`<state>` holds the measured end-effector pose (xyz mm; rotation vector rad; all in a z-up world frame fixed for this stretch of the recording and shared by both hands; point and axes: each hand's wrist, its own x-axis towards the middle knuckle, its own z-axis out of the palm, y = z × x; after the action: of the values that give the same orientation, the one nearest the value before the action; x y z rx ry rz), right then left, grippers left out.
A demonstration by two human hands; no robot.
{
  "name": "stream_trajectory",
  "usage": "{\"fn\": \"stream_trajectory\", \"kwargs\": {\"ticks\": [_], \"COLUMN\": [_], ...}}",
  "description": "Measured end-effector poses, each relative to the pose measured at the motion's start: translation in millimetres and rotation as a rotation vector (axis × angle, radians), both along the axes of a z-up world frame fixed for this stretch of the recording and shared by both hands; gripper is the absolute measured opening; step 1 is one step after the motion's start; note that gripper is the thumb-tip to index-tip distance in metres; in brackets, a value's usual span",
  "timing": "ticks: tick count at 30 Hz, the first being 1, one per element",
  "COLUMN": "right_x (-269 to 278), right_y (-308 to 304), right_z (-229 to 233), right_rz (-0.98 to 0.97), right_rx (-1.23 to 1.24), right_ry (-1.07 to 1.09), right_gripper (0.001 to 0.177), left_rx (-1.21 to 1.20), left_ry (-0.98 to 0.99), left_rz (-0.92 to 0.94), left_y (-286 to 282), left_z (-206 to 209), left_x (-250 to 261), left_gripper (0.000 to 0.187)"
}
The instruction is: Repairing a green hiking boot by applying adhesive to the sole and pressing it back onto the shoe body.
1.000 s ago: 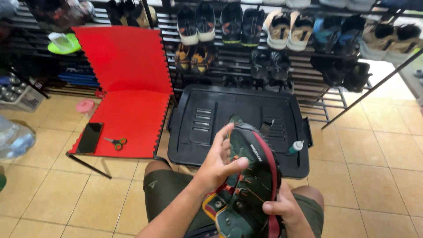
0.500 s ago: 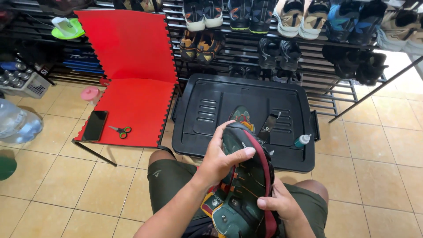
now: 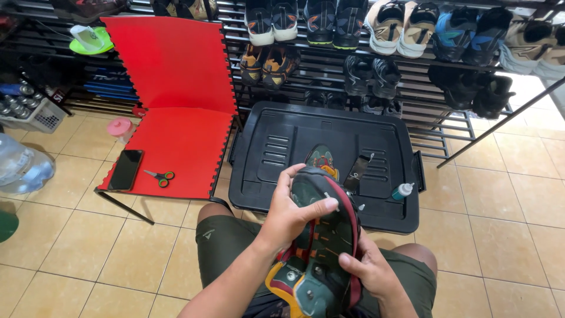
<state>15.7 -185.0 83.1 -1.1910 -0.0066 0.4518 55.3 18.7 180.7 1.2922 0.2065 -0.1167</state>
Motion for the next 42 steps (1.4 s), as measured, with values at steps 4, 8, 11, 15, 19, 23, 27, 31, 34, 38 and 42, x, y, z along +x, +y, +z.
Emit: {"fn": "stream_trajectory", "kwargs": {"ticks": [4, 8, 11, 15, 19, 23, 27, 31, 34, 38, 42], "right_x": [4, 16, 19, 27, 37, 45, 43, 41, 43, 45, 53], "right_y": [-9, -9, -9, 5, 6, 5, 9, 12, 14, 11, 8], "right_z": [-56, -92, -109, -52, 15, 41, 48, 47, 46, 33, 21], "right_rz": [-0.078, 0.017, 0.134, -0.129, -0.256, -0.27, -0.345, -0.37, -0.393, -0.393, -0.393], "right_rx": [0.219, 0.536, 0.661, 0.291, -0.178, -0.317, -0.466, -0.51, -0.511, -0.471, -0.109], "right_ry": [-0.047, -0.163, -0.09, -0.295, -0.73, -0.908, -0.949, -1.027, -1.05, -0.941, -0.763], "right_gripper": [0.071, 0.062, 0.065, 0.083, 0.099, 0.087, 0.057, 0.046, 0.046, 0.048, 0.05], "left_rx": [-0.06, 0.111, -0.066, 0.053, 0.264, 0.246, 0.209, 0.261, 0.27, 0.257, 0.125], "left_ry": [-0.135, -0.343, -0.348, -0.484, -0.648, -0.684, -0.656, -0.621, -0.625, -0.578, -0.553], "left_rz": [-0.092, -0.204, -0.298, -0.269, -0.157, -0.132, -0.08, -0.043, -0.029, 0.006, -0.174], "left_y": [7, 9, 4, -2, -15, -22, -24, -23, -23, -25, -13], "left_z": [-11, -13, -10, -21, -31, -29, -30, -35, -35, -32, -37], "left_x": [3, 8, 8, 6, -1, -6, -8, -12, -13, -11, -1], "left_gripper": [0.083, 0.058, 0.058, 0.056, 0.06, 0.056, 0.049, 0.046, 0.045, 0.046, 0.081]}}
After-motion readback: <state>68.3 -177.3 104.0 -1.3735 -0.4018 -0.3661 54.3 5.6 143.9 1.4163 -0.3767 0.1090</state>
